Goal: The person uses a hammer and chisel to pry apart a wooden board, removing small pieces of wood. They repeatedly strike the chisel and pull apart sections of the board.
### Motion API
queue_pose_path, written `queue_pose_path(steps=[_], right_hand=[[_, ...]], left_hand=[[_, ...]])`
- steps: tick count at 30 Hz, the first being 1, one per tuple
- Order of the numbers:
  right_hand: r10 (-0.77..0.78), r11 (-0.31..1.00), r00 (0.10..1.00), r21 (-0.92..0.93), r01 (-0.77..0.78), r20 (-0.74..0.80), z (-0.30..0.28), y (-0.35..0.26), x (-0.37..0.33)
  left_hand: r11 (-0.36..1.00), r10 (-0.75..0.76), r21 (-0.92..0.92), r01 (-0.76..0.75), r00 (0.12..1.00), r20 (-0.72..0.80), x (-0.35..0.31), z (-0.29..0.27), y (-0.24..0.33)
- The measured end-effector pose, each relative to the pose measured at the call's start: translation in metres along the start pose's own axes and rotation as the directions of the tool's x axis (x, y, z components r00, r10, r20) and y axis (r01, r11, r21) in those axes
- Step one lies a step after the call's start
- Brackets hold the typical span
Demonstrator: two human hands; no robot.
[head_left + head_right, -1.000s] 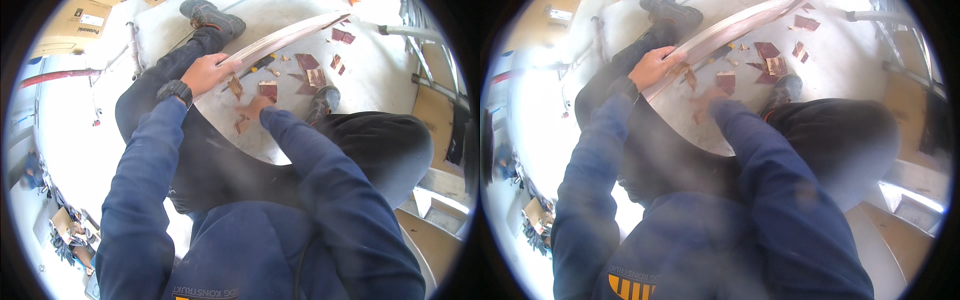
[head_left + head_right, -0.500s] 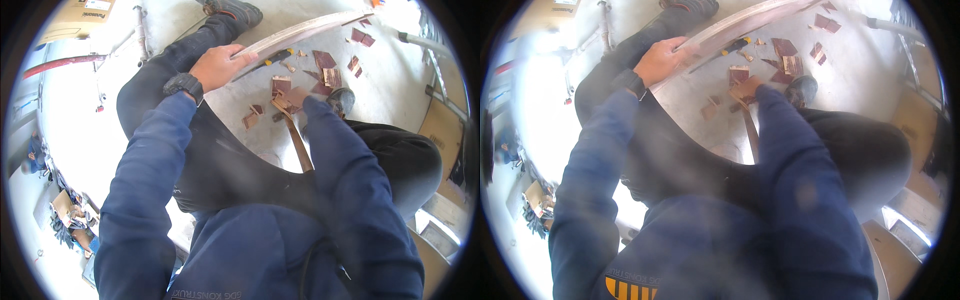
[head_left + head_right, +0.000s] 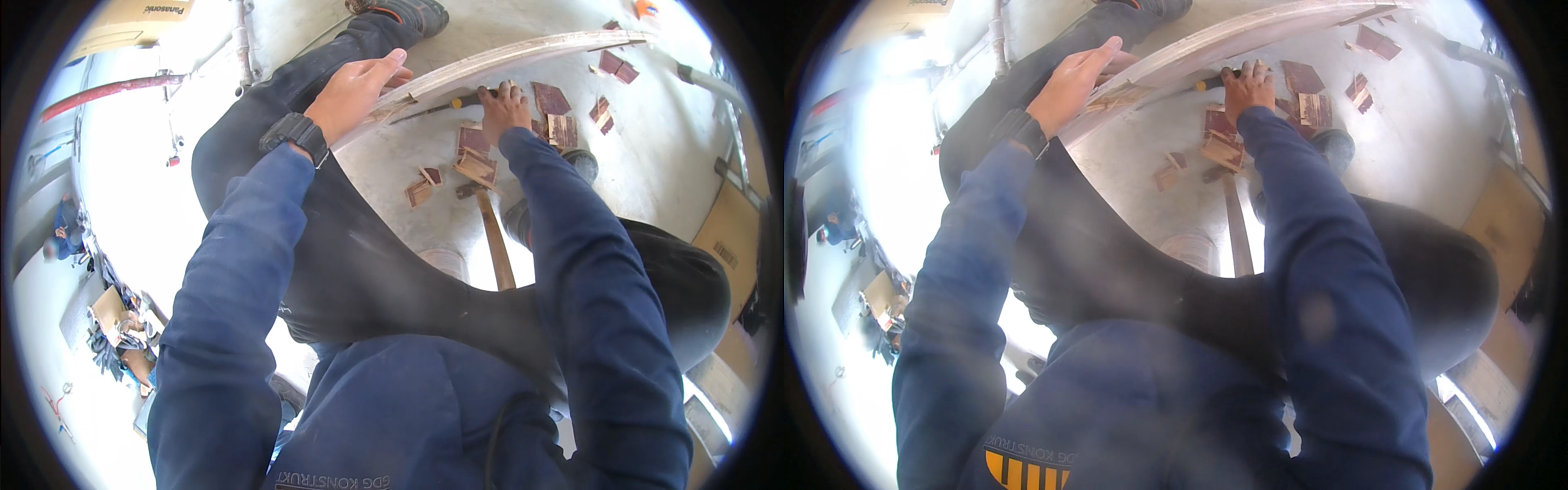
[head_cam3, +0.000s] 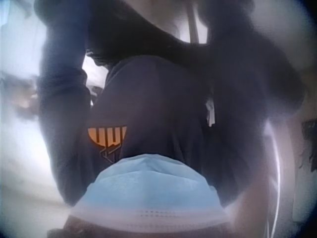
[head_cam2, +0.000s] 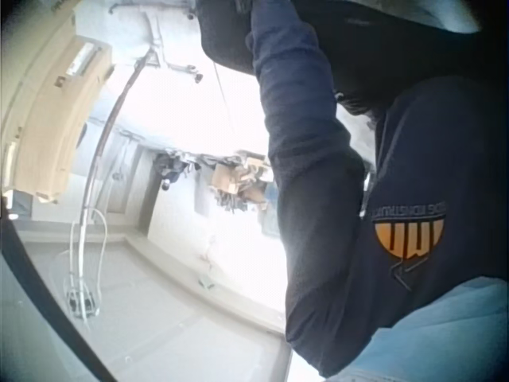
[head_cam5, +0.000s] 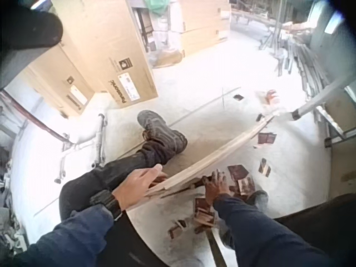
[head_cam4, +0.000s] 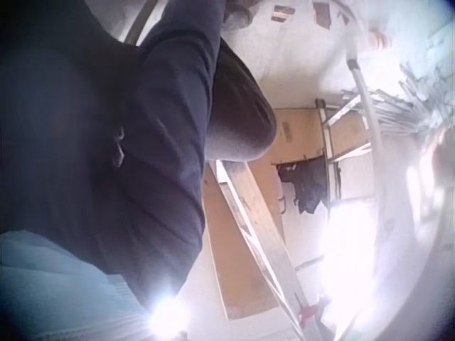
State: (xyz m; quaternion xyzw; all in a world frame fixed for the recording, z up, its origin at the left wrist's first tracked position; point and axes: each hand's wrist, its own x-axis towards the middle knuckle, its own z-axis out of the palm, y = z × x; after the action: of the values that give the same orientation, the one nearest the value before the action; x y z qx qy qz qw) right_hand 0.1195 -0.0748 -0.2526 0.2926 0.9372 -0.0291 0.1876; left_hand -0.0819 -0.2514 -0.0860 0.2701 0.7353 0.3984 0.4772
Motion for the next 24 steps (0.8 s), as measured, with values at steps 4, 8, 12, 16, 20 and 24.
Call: queue_pose_path(steps=[4,8,12,16,20,24], right_hand=[[-0.038,0.998,0.996,0.052,0.034,0.076,0.008,-0.001,-0.008],[-0.183,0.978,0.954,0.145,0.152,0.237,-0.007,0.000,-0.018],[-0.317,0.945,0.885,0.197,0.263,0.341,-0.067,0.003,-0.017],[-0.436,0.896,0.878,0.188,0.403,0.198,-0.183,0.009,-0.049],[-0.486,0.869,0.874,0.111,0.483,0.005,-0.302,0.022,-0.110],[-0.329,0.885,0.942,0.327,0.331,-0.064,-0.357,0.029,-0.165]], left_hand=[[0.999,-0.035,-0.023,0.035,0.999,-0.010,0.002,0.002,0.001],[1.000,0.021,-0.007,-0.022,1.000,-0.003,0.005,-0.001,-0.004],[0.998,0.061,0.003,-0.061,0.998,0.024,0.011,-0.001,-0.010],[0.991,0.070,0.113,-0.071,0.997,0.016,0.010,-0.003,-0.006],[0.986,0.127,0.090,-0.143,0.977,0.171,-0.008,-0.015,0.004],[0.968,0.228,0.060,-0.244,0.954,0.195,-0.024,-0.023,0.008]])
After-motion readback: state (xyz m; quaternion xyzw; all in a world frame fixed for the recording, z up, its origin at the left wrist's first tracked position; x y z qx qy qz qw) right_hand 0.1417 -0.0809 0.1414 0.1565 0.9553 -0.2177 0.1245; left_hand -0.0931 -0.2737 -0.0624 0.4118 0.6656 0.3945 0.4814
